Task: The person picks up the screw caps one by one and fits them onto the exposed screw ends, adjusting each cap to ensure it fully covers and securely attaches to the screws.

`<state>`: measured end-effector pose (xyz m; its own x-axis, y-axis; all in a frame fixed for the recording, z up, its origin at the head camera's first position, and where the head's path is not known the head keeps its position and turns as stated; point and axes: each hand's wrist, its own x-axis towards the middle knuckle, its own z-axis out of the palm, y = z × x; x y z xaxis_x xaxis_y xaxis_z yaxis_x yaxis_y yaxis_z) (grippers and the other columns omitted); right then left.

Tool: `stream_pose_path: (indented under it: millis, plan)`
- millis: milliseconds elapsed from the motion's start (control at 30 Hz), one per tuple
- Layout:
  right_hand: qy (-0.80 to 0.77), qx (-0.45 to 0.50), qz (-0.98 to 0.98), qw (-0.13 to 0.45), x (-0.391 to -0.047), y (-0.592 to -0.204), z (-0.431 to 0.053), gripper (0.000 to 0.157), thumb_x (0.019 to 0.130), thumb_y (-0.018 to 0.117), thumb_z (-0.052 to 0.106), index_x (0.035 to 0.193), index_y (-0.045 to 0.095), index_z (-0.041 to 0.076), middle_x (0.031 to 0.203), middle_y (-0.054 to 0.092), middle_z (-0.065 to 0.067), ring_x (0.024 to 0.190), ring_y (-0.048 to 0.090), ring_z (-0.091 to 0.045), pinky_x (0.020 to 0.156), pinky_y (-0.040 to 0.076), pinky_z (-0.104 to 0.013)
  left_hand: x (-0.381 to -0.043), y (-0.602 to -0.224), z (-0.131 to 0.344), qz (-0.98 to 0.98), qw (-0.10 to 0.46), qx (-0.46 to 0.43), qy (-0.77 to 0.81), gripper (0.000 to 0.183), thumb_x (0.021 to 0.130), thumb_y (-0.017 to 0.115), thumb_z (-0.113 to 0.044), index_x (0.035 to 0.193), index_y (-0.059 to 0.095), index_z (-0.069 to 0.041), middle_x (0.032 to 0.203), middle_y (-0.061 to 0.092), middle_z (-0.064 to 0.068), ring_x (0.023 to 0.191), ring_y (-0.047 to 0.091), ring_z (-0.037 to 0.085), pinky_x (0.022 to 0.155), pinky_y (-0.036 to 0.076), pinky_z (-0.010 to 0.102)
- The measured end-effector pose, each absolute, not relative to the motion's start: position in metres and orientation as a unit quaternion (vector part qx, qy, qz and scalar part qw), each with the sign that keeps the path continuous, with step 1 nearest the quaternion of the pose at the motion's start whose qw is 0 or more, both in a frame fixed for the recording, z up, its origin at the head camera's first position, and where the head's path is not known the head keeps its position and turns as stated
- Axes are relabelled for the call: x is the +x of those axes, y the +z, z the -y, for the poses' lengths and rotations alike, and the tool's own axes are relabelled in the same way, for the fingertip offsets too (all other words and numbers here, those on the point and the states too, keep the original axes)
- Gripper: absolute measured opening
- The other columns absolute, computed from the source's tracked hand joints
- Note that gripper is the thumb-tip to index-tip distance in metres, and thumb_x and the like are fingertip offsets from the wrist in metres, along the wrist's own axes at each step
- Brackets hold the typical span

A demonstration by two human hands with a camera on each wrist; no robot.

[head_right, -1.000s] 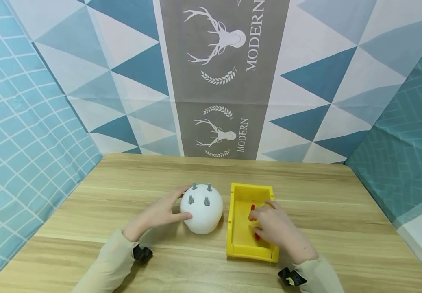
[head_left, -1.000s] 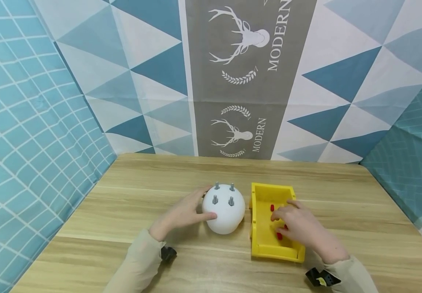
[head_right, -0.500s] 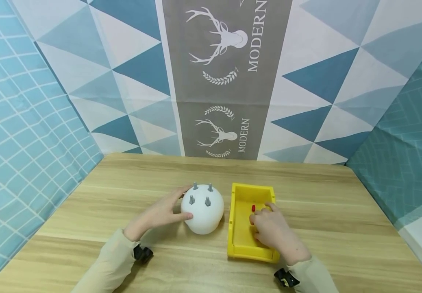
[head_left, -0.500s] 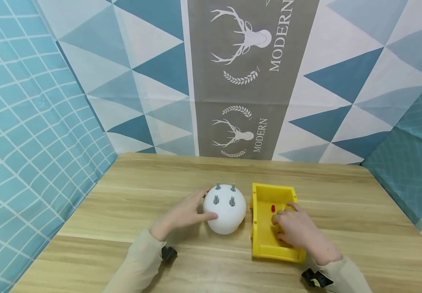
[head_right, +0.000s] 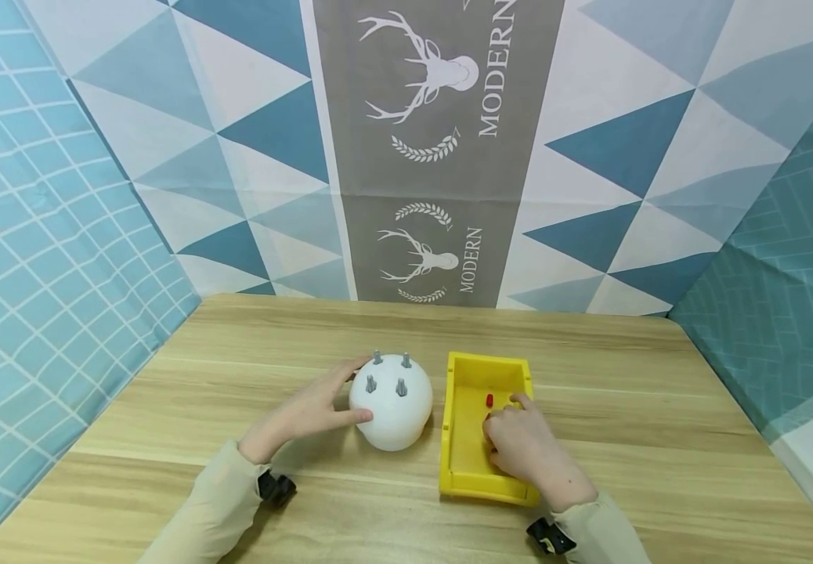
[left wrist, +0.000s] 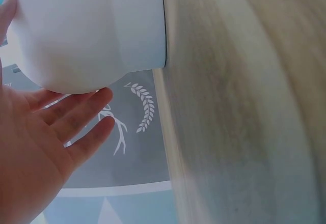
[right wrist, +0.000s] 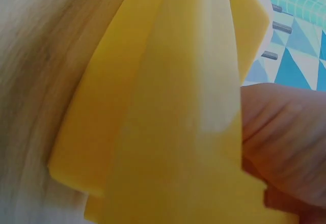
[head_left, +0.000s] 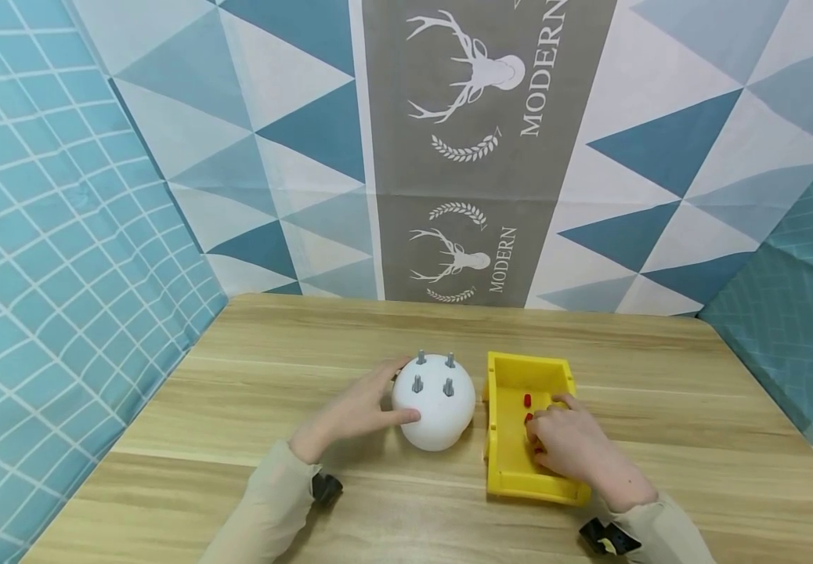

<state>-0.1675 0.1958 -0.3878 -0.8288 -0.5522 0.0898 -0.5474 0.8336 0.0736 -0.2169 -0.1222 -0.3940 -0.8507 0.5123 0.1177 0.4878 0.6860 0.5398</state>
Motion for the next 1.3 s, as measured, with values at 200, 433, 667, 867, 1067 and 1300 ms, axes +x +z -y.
stream_pose_path:
  millis: [200, 433, 667, 867, 1067, 1300]
  plan:
    - [-0.022, 0.300, 0.952, 0.056, -0.1674, -0.3890, -0.1964, 0.024, 0.063, 0.075, 0.017, 0.054, 0.053, 0.022, 0.057, 0.048, 0.012, 0.058, 0.050, -0.009, 0.091, 0.037, -0.049, -0.2172, -0.3943, 0.1222, -0.917, 0.018, 0.275, 0.289, 0.093, 0.072, 0.055, -0.070, 0.144, 0.024, -0.019, 0.146, 0.032, 0.003, 0.130, 0.035, 0.022, 0.104, 0.032, 0.046]
    - [-0.016, 0.309, 0.949, 0.062, -0.1673, -0.3895, -0.1970, 0.027, 0.064, 0.073, 0.016, 0.053, 0.049, 0.023, 0.052, 0.040, 0.015, 0.053, 0.042, -0.006, 0.088, 0.037, -0.048, -0.2171, -0.3943, 0.1215, -0.917, 0.021, 0.273, 0.291, 0.093, 0.072, 0.055, -0.070, 0.144, 0.024, -0.020, 0.146, 0.031, 0.003, 0.130, 0.035, 0.022, 0.103, 0.032, 0.046]
    - [0.000, 0.312, 0.947, 0.073, -0.1668, -0.3898, -0.1966, 0.030, 0.068, 0.072, 0.014, 0.058, 0.045, 0.022, 0.049, 0.035, 0.015, 0.048, 0.035, -0.003, 0.085, 0.040, -0.046, -0.2163, -0.3943, 0.1215, -0.918, 0.024, 0.269, 0.291, 0.095, 0.071, 0.054, -0.071, 0.144, 0.024, -0.018, 0.146, 0.031, 0.002, 0.130, 0.035, 0.022, 0.103, 0.032, 0.046]
    - [0.005, 0.311, 0.947, 0.079, -0.1655, -0.3887, -0.1953, 0.030, 0.070, 0.072, 0.013, 0.062, 0.044, 0.020, 0.049, 0.032, 0.013, 0.047, 0.032, -0.004, 0.083, 0.041, -0.044, -0.2170, -0.3953, 0.1219, -0.920, 0.023, 0.269, 0.285, 0.094, 0.072, 0.053, -0.072, 0.145, 0.023, -0.020, 0.146, 0.031, 0.002, 0.131, 0.034, 0.022, 0.103, 0.032, 0.046]
    - [0.002, 0.307, 0.949, 0.067, -0.1649, -0.3860, -0.1935, 0.029, 0.072, 0.072, 0.015, 0.064, 0.045, 0.020, 0.050, 0.033, 0.012, 0.049, 0.033, -0.005, 0.082, 0.042, -0.044, -0.2168, -0.3948, 0.1220, -0.919, 0.026, 0.269, 0.289, 0.093, 0.072, 0.054, -0.071, 0.144, 0.023, -0.021, 0.146, 0.031, 0.001, 0.130, 0.035, 0.020, 0.103, 0.032, 0.045]
    - [0.000, 0.298, 0.952, 0.064, -0.1662, -0.3861, -0.1918, 0.026, 0.073, 0.072, 0.019, 0.066, 0.047, 0.019, 0.051, 0.035, 0.012, 0.049, 0.033, -0.005, 0.080, 0.042, -0.042, -0.2164, -0.3949, 0.1226, -0.916, 0.027, 0.269, 0.296, 0.094, 0.072, 0.055, -0.070, 0.145, 0.023, -0.020, 0.146, 0.031, 0.001, 0.130, 0.035, 0.021, 0.103, 0.032, 0.045]
